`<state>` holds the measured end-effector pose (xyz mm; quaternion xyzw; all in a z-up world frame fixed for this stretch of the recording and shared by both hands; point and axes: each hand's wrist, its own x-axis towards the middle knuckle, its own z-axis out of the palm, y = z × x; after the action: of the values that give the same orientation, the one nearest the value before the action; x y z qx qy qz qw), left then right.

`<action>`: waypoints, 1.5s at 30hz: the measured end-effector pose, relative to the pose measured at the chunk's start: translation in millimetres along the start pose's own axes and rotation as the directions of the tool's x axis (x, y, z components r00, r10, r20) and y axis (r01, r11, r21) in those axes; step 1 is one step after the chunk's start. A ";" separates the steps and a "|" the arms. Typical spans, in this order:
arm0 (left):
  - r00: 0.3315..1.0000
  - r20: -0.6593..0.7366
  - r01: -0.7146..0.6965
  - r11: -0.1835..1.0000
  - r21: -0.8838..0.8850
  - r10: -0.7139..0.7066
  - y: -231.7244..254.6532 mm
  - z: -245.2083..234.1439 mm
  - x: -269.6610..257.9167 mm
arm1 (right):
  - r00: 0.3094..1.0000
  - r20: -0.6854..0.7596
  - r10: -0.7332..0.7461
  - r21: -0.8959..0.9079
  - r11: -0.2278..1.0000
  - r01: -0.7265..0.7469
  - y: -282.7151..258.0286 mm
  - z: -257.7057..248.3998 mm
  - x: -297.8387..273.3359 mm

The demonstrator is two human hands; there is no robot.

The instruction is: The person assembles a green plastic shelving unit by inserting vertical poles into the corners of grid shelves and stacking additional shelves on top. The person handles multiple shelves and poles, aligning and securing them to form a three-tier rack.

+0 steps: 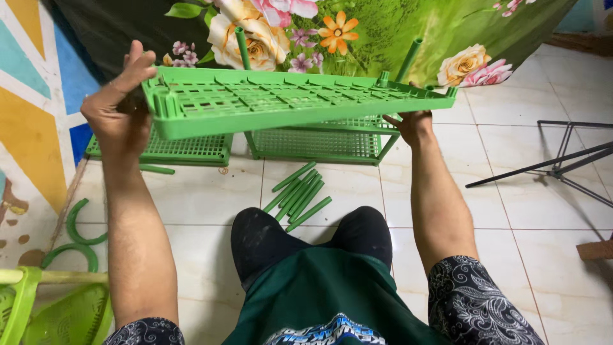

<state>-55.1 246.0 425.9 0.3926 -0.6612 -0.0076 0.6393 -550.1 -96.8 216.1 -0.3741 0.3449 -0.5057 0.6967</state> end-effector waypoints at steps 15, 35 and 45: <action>0.928 -0.128 0.323 0.926 -0.197 -0.351 -96.0 -50.1 -44.6 | 0.979 0.136 -0.153 -0.478 0.855 0.200 -63.0 -1.2 -10.7; 0.581 -0.067 0.683 0.530 -0.503 -0.811 -117.8 -19.9 3.4 | 0.997 0.077 -0.018 -0.404 0.913 0.047 -157.2 1.8 -39.8; 0.850 -0.160 0.339 0.753 -0.564 -0.503 -36.0 -4.6 32.4 | 0.958 0.052 0.283 -0.178 0.946 -0.270 -41.6 -32.1 -22.0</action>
<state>-28.8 206.2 435.5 0.3431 -0.4216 -0.2698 0.7948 -601.8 -89.8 239.1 -0.3990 0.4087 -0.3569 0.7392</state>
